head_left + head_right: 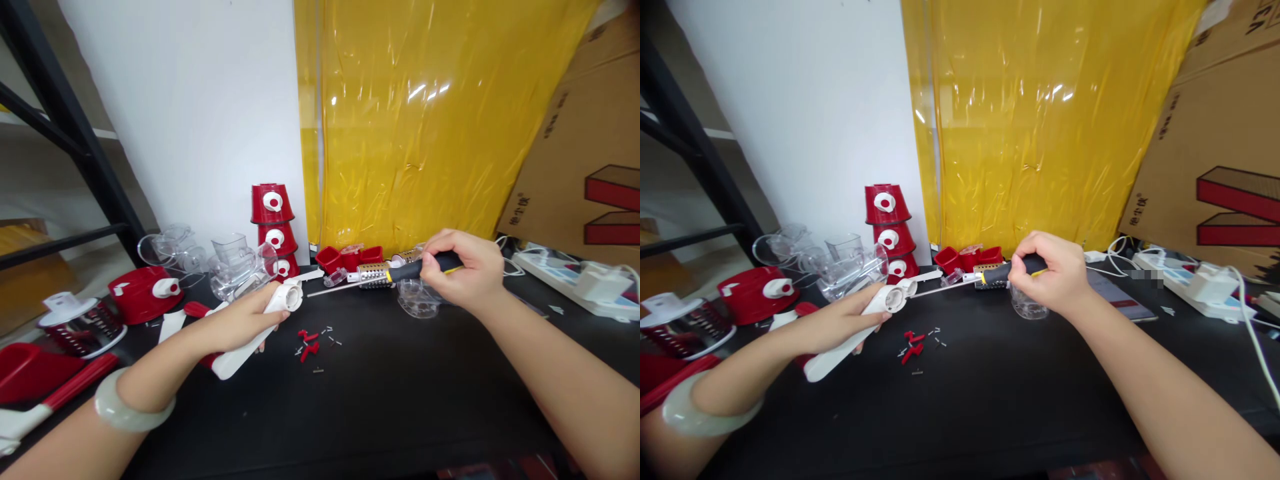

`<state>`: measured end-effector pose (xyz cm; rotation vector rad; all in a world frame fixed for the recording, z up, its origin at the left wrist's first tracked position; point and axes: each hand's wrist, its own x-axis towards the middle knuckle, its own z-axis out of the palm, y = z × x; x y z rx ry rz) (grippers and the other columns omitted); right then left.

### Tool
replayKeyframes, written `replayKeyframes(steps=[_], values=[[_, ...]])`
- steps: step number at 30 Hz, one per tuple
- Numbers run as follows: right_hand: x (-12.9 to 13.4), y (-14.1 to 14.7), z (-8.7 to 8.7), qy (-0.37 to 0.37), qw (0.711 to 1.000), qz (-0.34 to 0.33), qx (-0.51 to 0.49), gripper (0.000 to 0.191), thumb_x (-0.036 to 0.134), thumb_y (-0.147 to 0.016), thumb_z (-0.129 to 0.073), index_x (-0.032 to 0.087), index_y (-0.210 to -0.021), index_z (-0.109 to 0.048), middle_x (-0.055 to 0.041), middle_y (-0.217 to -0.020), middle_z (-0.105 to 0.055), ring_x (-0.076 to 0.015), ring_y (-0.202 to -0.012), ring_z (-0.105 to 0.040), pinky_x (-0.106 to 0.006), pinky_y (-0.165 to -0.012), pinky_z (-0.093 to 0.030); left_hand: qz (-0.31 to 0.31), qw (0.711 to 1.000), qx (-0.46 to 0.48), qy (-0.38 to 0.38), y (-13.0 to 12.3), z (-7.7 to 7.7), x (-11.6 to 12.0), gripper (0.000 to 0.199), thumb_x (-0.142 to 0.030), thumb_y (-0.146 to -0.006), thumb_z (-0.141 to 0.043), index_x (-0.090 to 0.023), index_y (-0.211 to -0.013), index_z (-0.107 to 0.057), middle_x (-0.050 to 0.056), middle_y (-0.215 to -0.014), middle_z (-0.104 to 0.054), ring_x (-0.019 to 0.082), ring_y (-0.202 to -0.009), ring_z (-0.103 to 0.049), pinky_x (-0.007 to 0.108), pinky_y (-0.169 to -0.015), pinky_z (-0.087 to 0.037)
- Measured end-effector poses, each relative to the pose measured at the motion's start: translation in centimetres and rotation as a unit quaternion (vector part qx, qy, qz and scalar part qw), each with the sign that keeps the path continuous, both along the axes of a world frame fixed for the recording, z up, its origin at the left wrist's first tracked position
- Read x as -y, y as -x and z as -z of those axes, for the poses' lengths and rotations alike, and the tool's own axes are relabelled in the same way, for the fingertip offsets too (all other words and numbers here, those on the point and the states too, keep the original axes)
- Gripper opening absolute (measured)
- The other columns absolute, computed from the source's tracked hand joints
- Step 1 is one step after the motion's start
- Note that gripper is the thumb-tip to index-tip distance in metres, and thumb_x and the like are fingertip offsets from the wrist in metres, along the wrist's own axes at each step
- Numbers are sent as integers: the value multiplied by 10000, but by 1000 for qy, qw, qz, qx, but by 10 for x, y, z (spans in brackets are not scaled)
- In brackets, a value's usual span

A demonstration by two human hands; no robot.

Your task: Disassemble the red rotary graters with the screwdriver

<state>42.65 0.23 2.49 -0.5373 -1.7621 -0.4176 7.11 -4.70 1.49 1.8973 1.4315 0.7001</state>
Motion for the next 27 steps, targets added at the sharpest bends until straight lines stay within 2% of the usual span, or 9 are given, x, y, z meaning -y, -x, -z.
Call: replayKeyframes(steps=[2,4,7,11,14,18,21,24,27], values=[[-1,-1,0,-2,1000,5,0,125,134,-682,-638,231,-689,-558,16,-648,-642,-154,-544,-600,-298,-528,-466,7,995,-87,-49,2,2,-1,364,-485,-823,-587,-240,-1093,-600,69,-1059,-647,276,-918,-619,335,-729,-512],[-1,-1,-1,5,1000,8,2,113,147,-692,-628,232,-683,-555,16,-635,-639,-154,-533,-596,-296,-521,-463,-3,983,-166,-74,1,3,0,361,-491,-857,-526,-231,-1101,-588,83,-998,-661,293,-876,-628,366,-729,-495],[-1,2,0,13,999,20,22,105,153,-700,-618,230,-676,-551,23,-606,-629,-146,-512,-584,-284,-510,-450,-19,954,-282,-106,-6,5,5,388,-446,-889,-454,-203,-1166,-575,118,-935,-682,321,-816,-642,406,-720,-469],[-5,8,4,-4,995,86,48,106,142,-703,-602,222,-674,-540,26,-593,-610,-139,-521,-570,-270,-514,-417,-7,899,-400,-178,-19,9,11,511,-369,-913,-395,-269,-1411,-449,144,-1202,-664,367,-978,-652,441,-777,-468],[-9,15,10,2,991,119,58,97,149,-739,-577,217,-686,-534,24,-609,-599,-134,-545,-558,-263,-544,-408,-7,895,-395,-206,-24,13,12,520,-351,-923,-386,-299,-1439,-424,116,-1278,-644,351,-1020,-656,431,-795,-477],[-13,25,22,37,991,116,61,87,151,-778,-557,208,-716,-536,20,-648,-601,-129,-593,-559,-254,-610,-421,-21,920,-339,-193,-25,14,10,381,-348,-932,-382,-235,-1241,-574,97,-1043,-723,299,-883,-681,377,-726,-474],[-18,31,33,58,992,98,61,99,158,-817,-552,200,-729,-536,11,-665,-597,-130,-618,-564,-248,-624,-421,-21,944,-288,-160,-24,12,7,304,-386,-929,-400,-213,-1058,-615,78,-926,-723,271,-832,-683,345,-709,-470],[-23,35,44,95,989,84,82,135,229,-895,-538,192,-766,-550,-13,-710,-613,-145,-666,-589,-257,-653,-435,-22,967,-230,-105,-23,11,5,300,-408,-917,-428,-210,-1072,-592,48,-862,-708,234,-727,-694,326,-698,-487],[-24,38,50,158,973,104,133,208,380,-915,-579,183,-851,-573,-47,-814,-651,-177,-744,-626,-279,-676,-454,-20,982,-180,-58,-22,12,3,293,-403,-904,-447,-202,-1076,-573,28,-841,-690,200,-618,-687,316,-676,-506]])
